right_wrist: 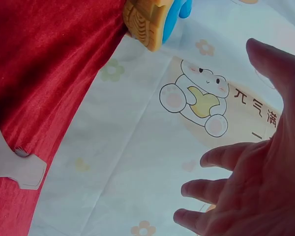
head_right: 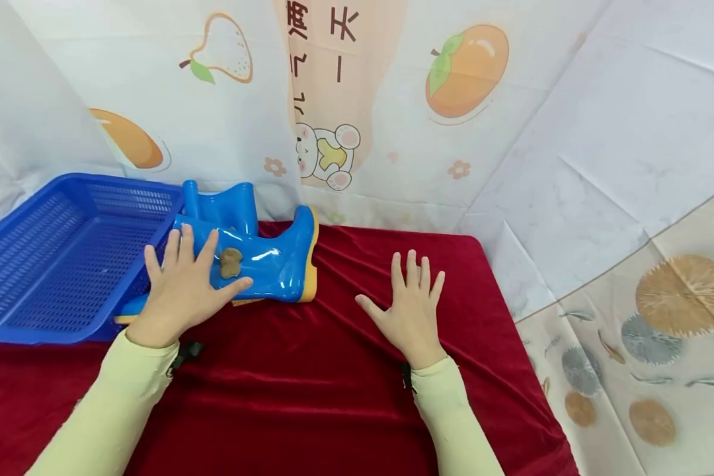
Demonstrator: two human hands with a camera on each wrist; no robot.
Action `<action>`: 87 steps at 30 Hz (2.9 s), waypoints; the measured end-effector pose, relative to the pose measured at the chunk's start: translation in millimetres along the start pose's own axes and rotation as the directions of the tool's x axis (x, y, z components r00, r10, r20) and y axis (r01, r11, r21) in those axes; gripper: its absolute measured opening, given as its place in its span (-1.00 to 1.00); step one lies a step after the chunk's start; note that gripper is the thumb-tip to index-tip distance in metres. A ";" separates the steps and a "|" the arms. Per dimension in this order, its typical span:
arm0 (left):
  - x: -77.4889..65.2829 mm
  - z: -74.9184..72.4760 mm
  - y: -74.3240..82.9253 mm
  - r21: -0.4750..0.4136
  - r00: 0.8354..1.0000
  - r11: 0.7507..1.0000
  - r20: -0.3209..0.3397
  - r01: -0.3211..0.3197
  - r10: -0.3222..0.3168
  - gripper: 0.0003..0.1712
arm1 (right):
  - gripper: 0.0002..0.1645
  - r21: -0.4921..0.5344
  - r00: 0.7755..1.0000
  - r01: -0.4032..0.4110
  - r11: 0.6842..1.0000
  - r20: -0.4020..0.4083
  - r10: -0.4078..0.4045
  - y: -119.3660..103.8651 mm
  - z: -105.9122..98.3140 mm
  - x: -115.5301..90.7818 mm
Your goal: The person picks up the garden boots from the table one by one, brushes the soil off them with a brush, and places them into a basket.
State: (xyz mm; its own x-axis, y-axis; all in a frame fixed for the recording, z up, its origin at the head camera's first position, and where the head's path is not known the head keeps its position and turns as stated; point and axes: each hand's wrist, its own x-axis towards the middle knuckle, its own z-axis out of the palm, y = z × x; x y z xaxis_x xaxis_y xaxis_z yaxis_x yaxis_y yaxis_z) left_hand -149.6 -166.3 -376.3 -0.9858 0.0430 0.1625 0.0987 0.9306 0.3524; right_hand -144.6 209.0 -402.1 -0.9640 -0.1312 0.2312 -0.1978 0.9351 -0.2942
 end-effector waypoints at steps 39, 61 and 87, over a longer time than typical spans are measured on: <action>22.3 -55.6 -81.4 -0.266 0.843 0.900 0.508 0.346 -0.174 -0.03 | 0.21 0.060 0.997 -0.007 0.998 0.071 0.003 2.0 -3.2 0.2; -4.3 -18.3 -57.8 -0.877 0.878 0.144 0.472 0.458 0.081 -0.07 | 0.16 0.070 0.996 -0.011 0.998 0.091 0.005 6.2 -3.7 1.4; -21.1 80.0 27.1 -0.963 0.996 -0.268 0.023 0.001 -0.082 -0.19 | 0.17 0.084 0.987 -0.025 0.996 0.161 0.011 9.7 -4.4 3.1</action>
State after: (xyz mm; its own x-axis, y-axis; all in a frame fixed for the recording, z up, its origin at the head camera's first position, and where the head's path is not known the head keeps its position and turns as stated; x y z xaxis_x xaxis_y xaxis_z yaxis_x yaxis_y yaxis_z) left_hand -137.0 -113.0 -443.9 -0.9935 -0.0250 0.1114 0.1041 -0.5994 0.7937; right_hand -148.8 219.2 -400.1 -0.9821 -0.1724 0.0754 -0.1881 0.9069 -0.3771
